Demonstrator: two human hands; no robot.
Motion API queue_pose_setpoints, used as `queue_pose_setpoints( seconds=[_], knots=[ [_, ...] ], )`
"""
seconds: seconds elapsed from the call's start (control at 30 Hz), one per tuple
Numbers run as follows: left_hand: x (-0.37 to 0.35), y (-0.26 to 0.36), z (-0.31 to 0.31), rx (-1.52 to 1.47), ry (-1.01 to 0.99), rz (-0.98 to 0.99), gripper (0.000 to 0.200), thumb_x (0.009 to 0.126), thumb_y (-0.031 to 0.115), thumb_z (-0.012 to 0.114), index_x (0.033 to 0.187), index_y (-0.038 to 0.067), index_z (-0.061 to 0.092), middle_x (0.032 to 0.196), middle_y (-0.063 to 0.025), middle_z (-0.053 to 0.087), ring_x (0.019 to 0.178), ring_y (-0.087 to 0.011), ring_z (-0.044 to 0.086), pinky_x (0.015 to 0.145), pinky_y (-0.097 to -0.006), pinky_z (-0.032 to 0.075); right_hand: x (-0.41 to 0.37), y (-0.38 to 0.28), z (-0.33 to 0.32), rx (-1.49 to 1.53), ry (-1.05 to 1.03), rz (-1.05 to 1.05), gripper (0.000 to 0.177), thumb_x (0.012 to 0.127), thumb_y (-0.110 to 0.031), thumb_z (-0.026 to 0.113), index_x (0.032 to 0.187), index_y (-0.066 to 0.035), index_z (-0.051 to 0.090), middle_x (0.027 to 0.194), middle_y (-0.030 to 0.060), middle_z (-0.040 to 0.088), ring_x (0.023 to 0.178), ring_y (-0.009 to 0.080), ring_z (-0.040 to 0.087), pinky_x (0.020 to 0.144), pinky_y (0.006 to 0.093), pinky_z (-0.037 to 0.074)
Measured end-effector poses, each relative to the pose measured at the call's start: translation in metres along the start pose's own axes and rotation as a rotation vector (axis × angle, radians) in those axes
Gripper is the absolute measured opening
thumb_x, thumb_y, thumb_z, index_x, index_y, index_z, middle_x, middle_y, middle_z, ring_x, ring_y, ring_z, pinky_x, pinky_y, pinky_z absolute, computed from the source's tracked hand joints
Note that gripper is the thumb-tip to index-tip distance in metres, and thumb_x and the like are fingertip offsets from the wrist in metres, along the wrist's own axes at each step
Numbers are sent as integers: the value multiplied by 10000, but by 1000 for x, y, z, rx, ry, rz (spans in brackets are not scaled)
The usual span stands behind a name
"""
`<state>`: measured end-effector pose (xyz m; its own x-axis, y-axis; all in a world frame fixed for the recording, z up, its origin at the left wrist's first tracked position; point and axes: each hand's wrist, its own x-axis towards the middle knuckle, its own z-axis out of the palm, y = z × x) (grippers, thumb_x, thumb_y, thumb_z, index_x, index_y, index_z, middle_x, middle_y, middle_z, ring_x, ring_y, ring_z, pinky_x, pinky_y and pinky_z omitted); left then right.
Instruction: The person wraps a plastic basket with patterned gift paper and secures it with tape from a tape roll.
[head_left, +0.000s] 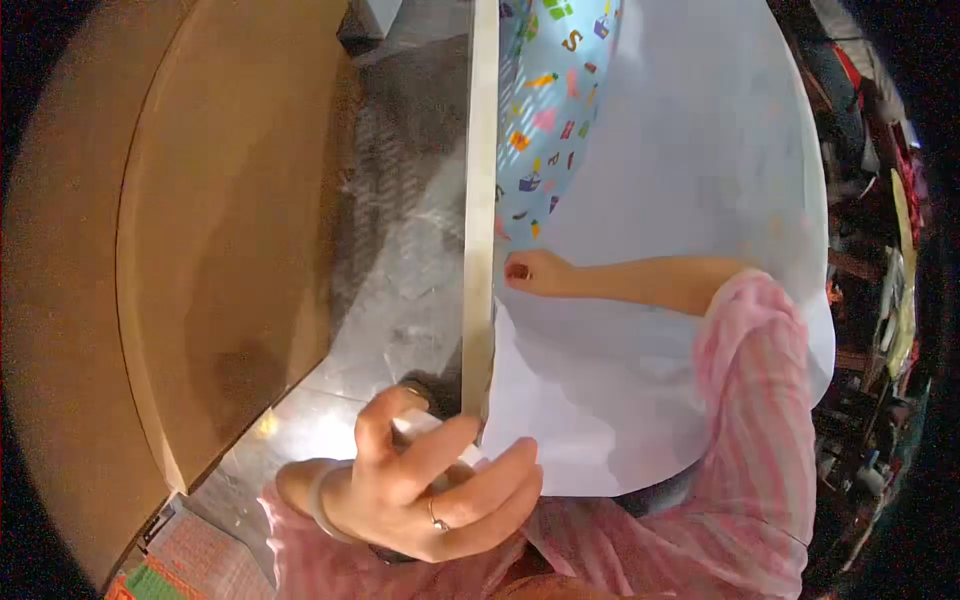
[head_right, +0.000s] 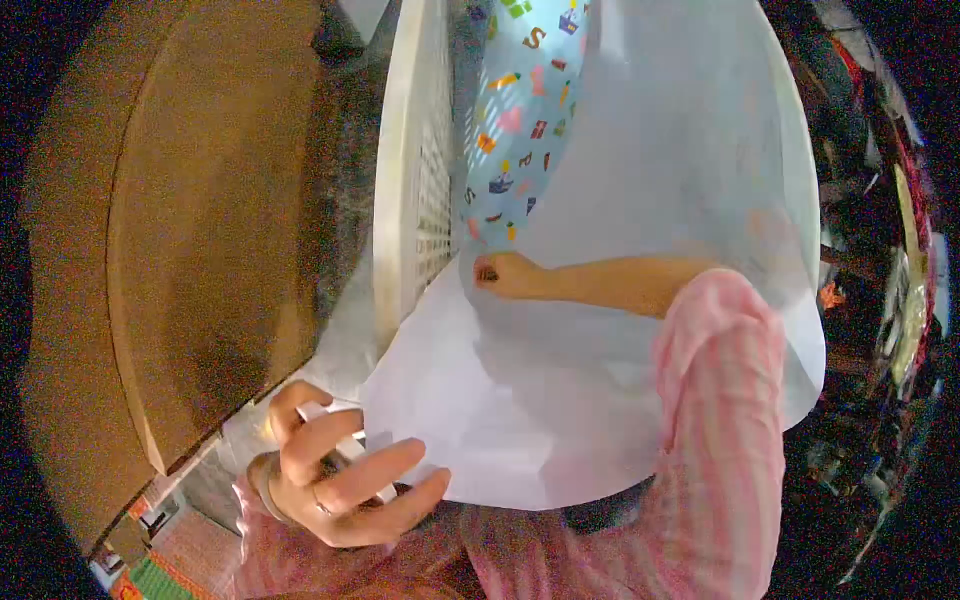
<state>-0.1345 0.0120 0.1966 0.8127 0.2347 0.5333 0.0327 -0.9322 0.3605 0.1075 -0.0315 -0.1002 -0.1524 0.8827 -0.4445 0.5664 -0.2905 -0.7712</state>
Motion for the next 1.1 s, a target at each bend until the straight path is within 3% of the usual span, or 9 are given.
queue_pose_setpoints(
  seconds=[0.03,0.17,0.27,0.3,0.37,0.53,0.6,0.9,1.1],
  knots=[
    [2,-1,0,-5,-1,-13,285,515,81,585,783,177,589,1013,68,531,847,-186,480,656,-399,350,-9,-13,-7,-13,-203,-76,182,791,-176,570,881,-22,538,840,98,590,775,210,574,678,330,455],
    [8,-3,7,-23,60,-38,277,488,68,583,747,167,577,984,56,545,815,-192,493,617,-377,349,-30,-25,3,-111,-384,-132,232,845,-216,474,965,-29,540,975,136,573,907,261,549,790,355,434],
    [12,-4,9,-46,82,-3,268,491,81,592,745,164,569,985,52,551,821,-198,493,610,-389,355,-9,53,55,16,-472,151,343,878,-263,389,1099,-32,512,1112,171,522,1033,296,494,884,359,391],
    [12,-6,8,-47,83,-4,268,491,81,592,745,164,569,985,52,551,821,-198,493,610,-389,355,0,94,80,-124,-482,-205,377,885,-273,371,1144,-25,488,1157,172,504,1068,293,481,910,352,378],
    [10,-10,5,-2,-10,74,283,453,237,611,733,236,644,956,39,577,832,-225,434,621,-376,323,3,108,98,-248,-483,-560,413,892,-283,353,1190,-19,464,1202,173,486,1103,290,468,936,345,365],
    [8,-10,2,-20,43,-20,263,463,172,609,725,194,602,978,45,570,833,-219,464,625,-401,339,-2,25,72,321,-600,284,434,934,-363,289,1178,-54,471,810,135,573,598,192,546,603,369,478],
    [9,-11,7,-77,64,-31,247,460,169,592,705,159,569,990,51,564,818,-211,495,633,-422,350,-4,22,76,320,-608,344,408,926,-339,298,1143,-42,474,829,145,564,640,206,538,631,369,468],
    [8,-26,-6,-17,-31,85,337,447,303,653,782,268,673,998,46,575,856,-232,430,622,-389,330,2,53,118,-274,-503,-352,302,891,-232,339,985,14,486,914,192,525,828,267,502,754,367,425],
    [9,-38,-7,-39,-33,121,308,437,306,664,743,269,657,1003,12,575,857,-254,427,604,-385,324,20,70,133,-493,-153,-810,249,868,-161,366,879,52,495,971,223,499,953,308,478,836,366,396]
  ],
)
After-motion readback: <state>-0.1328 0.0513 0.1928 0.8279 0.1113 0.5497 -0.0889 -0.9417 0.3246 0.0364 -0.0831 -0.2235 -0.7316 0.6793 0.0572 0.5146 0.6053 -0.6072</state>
